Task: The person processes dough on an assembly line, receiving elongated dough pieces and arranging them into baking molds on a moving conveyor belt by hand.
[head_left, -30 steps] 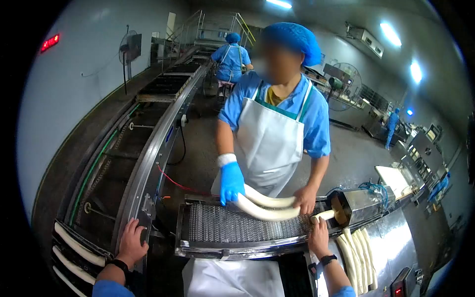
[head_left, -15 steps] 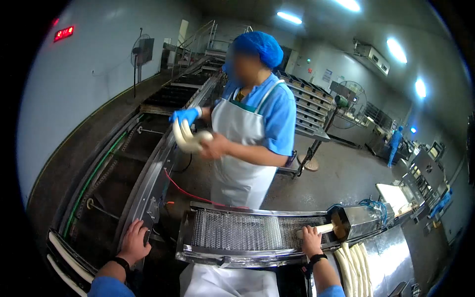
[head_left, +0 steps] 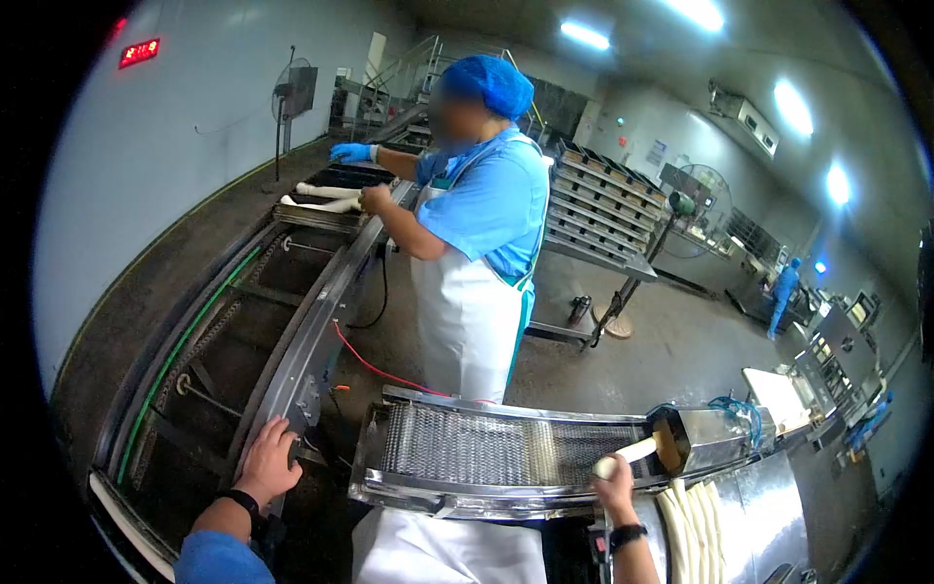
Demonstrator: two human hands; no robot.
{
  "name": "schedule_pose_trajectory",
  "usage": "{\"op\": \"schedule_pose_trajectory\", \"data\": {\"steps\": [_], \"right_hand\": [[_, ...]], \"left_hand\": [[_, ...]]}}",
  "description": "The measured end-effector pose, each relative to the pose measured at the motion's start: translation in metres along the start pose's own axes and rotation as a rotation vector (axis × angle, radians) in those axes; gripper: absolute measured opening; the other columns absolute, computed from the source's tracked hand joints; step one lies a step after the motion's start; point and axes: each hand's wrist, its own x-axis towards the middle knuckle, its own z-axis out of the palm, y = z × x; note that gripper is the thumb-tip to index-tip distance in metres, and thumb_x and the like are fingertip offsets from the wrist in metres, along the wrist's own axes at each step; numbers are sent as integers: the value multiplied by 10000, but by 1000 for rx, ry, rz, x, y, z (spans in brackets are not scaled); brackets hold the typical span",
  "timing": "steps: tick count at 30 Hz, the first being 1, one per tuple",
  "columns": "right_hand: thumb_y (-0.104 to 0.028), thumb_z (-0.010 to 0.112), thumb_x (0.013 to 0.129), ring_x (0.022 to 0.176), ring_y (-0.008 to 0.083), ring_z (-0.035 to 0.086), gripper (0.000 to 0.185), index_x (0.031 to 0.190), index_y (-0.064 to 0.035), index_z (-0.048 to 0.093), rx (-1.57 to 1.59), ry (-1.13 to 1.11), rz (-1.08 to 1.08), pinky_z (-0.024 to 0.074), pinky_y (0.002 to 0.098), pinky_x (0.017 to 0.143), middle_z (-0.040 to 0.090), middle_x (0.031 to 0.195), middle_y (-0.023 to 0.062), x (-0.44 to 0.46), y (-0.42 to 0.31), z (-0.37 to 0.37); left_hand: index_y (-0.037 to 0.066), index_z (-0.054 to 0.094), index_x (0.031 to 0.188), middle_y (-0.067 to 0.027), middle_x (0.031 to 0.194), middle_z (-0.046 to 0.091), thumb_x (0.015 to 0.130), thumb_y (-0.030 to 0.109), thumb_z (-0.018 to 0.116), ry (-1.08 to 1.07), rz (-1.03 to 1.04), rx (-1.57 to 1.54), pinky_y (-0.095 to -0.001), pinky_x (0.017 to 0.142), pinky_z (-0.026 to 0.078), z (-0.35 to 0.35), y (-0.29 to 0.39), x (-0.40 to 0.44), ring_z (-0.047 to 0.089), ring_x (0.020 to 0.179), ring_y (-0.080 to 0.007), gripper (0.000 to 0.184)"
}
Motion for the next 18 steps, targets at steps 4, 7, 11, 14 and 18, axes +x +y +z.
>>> {"op": "schedule_pose_trajectory", "data": {"steps": [4,7,11,14,18], "right_hand": [[-2,679,678,905,190,578,447,1103,-57,553,969,361,476,504,319,799,580,978,81,-76,26,-80],[-58,624,744,918,288,583,384,1098,-70,477,871,610,671,550,369,627,532,1056,166,-160,113,-111],[-385,593,876,806,271,616,426,1000,23,608,-139,296,825,499,391,694,642,871,172,-294,209,-121],[-476,579,864,834,439,587,551,987,60,618,-627,353,686,471,515,782,625,880,257,-311,108,-137],[-552,621,805,952,455,559,653,1033,61,624,-785,469,589,427,504,883,603,1008,281,-311,82,-153]], "left_hand": [[-24,571,1149,-204,1378,418,702,159,637,-24,-48,-55,-436,1117,297,-5,11,-1,286,1373,-345,487],[-21,567,1157,-207,1384,410,701,152,643,-29,-43,-39,-434,1122,290,-7,16,0,278,1376,-348,493],[-14,566,1160,-204,1389,406,702,146,645,-63,-33,15,-433,1125,284,2,12,-4,271,1379,-346,491],[-7,563,1168,-202,1394,403,711,151,647,-56,-39,-8,-431,1126,283,-1,13,-1,260,1384,-349,490],[-6,562,1170,-202,1394,404,714,152,647,-34,-26,14,-436,1127,282,-15,22,-3,261,1385,-349,491]]}}
